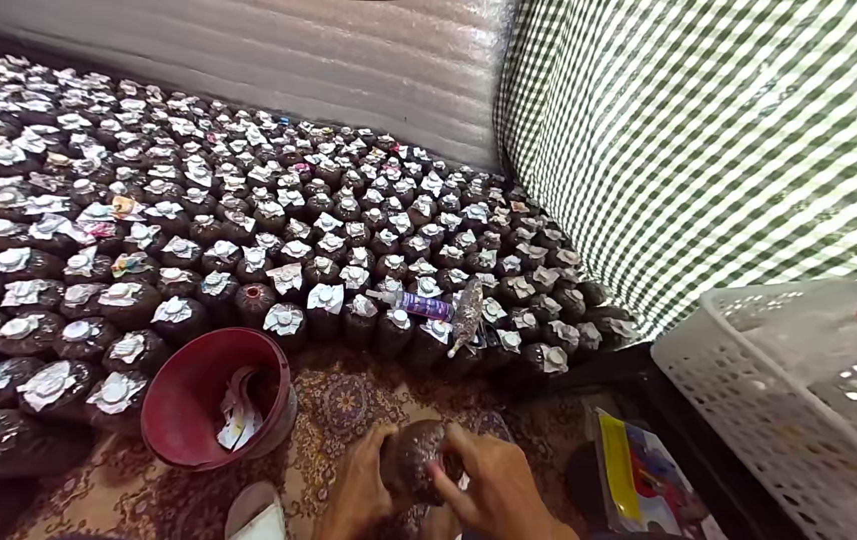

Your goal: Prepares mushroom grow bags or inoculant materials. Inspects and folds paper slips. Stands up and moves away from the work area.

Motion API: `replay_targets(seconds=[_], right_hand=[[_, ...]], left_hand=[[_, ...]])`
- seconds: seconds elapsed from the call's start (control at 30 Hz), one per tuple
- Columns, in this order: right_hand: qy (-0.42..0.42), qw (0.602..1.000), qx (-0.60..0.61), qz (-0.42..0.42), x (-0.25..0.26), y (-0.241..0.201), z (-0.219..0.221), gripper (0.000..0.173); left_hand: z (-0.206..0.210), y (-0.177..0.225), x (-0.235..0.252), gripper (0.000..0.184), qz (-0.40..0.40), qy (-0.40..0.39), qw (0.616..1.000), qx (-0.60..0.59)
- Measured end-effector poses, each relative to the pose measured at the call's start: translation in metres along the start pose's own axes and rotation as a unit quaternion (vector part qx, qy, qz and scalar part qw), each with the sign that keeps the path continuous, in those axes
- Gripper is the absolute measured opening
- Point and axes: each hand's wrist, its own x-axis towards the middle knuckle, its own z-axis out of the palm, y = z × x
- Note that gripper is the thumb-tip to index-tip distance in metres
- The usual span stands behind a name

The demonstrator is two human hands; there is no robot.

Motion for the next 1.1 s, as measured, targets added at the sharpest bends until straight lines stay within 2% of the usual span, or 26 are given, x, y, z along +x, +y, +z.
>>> replay_targets(seconds=[0.13, 0.27, 0.33, 0.4, 0.53, 0.6, 0.67, 0.7, 0.77, 0.83, 0.9, 0.93, 1.03, 1.1], right_hand=[[-0.026, 0.999, 0.012, 0.017, 0.006, 0.001, 0.018, 0.033], [-0.073, 0.996, 0.023, 0.041, 0.018, -0.012, 0.055, 0.032], [-0.105, 0.992, 0.028, 0.071, 0.025, -0.011, 0.081, 0.033], [-0.153, 0.98, 0.05, 0.118, 0.024, -0.013, 0.106, 0.037], [-0.233, 0.954, 0.083, 0.172, 0.013, -0.017, 0.147, 0.043], [-0.297, 0.926, 0.108, 0.204, 0.02, -0.012, 0.142, 0.052], [-0.362, 0.886, 0.158, 0.244, 0.029, 0.004, 0.127, 0.069], [-0.357, 0.873, 0.192, 0.271, 0.03, 0.017, 0.122, 0.073], [-0.299, 0.849, 0.274, 0.338, 0.028, 0.045, 0.124, 0.06], [-0.237, 0.793, 0.371, 0.421, 0.019, 0.06, 0.137, 0.048], [-0.231, 0.726, 0.46, 0.456, 0.011, 0.064, 0.151, 0.051], [-0.243, 0.711, 0.487, 0.445, 0.005, 0.064, 0.16, 0.055], [-0.288, 0.707, 0.503, 0.405, -0.005, 0.057, 0.176, 0.059], [-0.302, 0.711, 0.496, 0.395, -0.003, 0.056, 0.176, 0.059]], left_hand=[[0.008, -0.015, -0.006, 0.095, -0.037, -0.02, 0.999, -0.023], [0.02, -0.038, -0.014, 0.096, -0.098, -0.035, 0.994, -0.013], [0.024, -0.049, -0.012, 0.11, -0.12, -0.018, 0.993, -0.005], [0.022, -0.043, -0.01, 0.121, -0.135, 0.001, 0.991, 0.004], [0.031, -0.041, -0.009, 0.096, -0.142, 0.036, 0.988, 0.039], [0.034, -0.046, -0.005, 0.091, -0.158, 0.031, 0.986, 0.028], [0.033, -0.046, -0.003, 0.094, -0.179, 0.016, 0.984, 0.015], [0.033, -0.048, -0.002, 0.099, -0.182, 0.013, 0.983, 0.011], [0.03, -0.048, 0.002, 0.105, -0.184, 0.005, 0.983, 0.006], [0.027, -0.047, 0.003, 0.106, -0.175, -0.01, 0.985, 0.003], [0.026, -0.045, 0.006, 0.105, -0.158, -0.035, 0.987, -0.006], [0.024, -0.045, 0.007, 0.106, -0.152, -0.054, 0.987, -0.027], [0.014, -0.053, 0.008, 0.101, -0.166, -0.075, 0.958, -0.22], [0.011, -0.064, 0.01, 0.074, -0.192, -0.053, 0.922, -0.331]])
